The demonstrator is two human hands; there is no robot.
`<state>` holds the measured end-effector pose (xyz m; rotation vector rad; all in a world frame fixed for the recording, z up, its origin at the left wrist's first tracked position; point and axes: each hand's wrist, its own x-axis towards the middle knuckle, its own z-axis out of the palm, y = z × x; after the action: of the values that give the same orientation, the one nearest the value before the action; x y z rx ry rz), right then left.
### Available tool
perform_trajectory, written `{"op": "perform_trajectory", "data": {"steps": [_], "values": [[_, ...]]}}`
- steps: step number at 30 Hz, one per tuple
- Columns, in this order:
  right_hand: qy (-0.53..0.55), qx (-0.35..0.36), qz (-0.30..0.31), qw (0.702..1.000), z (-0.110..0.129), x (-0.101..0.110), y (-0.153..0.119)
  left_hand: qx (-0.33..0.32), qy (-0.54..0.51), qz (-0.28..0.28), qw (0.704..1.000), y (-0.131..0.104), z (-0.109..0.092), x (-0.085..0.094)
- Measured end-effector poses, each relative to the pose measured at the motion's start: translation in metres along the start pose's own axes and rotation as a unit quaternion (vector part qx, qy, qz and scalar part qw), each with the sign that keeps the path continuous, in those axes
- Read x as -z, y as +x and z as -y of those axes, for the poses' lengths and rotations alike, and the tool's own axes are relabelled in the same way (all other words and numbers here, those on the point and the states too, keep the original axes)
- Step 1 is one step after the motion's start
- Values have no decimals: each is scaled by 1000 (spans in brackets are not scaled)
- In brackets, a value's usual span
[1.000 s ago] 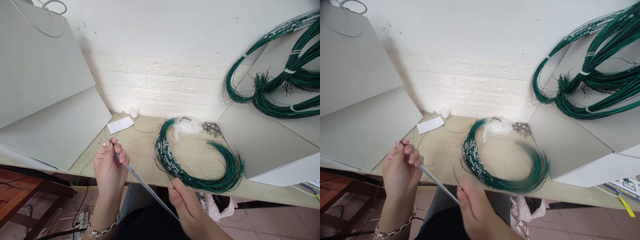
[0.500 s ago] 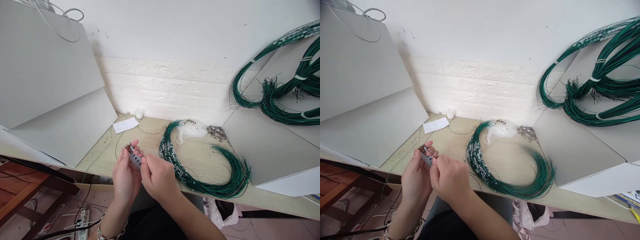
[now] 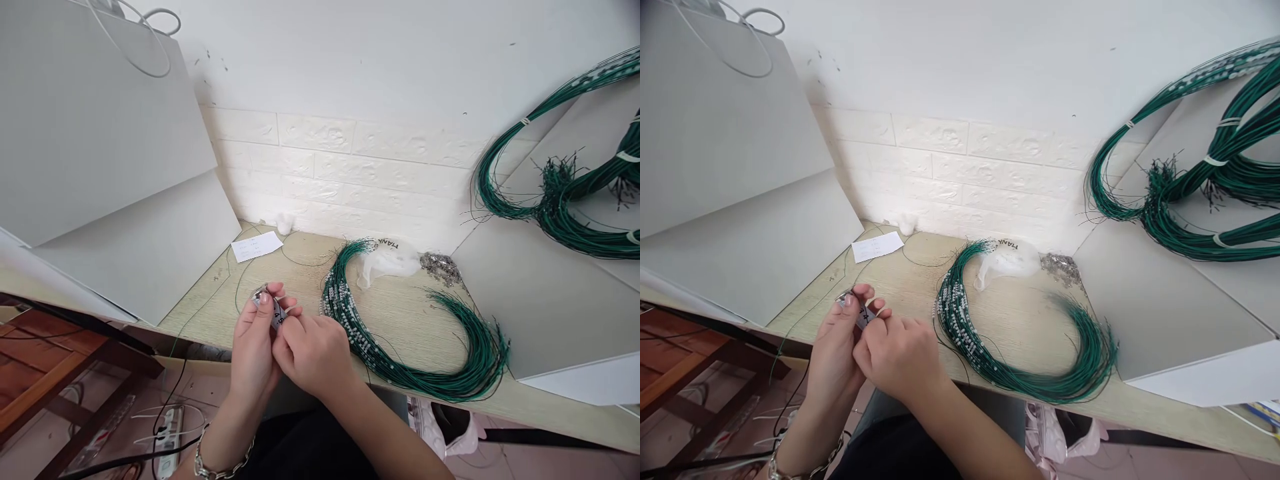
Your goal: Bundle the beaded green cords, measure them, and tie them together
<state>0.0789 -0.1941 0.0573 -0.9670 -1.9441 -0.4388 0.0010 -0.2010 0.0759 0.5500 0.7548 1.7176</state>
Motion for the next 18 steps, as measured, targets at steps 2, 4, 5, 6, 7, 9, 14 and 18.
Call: {"op": "perform_trajectory", "data": {"steps": [2,4,5,6,7,9,14,18], "values": [[-3,19,7,1000,-1,-1,0,7,14,-11,1000,1,-1,2],[-8,28,17,999,-2,-1,0,5,14,-12,1000,2,-2,4],[-9,30,24,999,-2,-1,0,1,9,-6,1000,2,-3,4],[-7,29,30,999,-2,-1,0,-3,0,2,1000,2,-4,4],[1,26,33,999,-2,0,0,-5,-8,8,1000,2,-4,4],[34,12,30,999,-1,0,1,0,-18,15,1000,3,-5,4],[88,-34,-17,995,2,0,-1,28,-18,-4,999,2,-4,3],[138,-72,-48,987,5,-4,-5,45,-16,-27,998,1,-4,5]]}}
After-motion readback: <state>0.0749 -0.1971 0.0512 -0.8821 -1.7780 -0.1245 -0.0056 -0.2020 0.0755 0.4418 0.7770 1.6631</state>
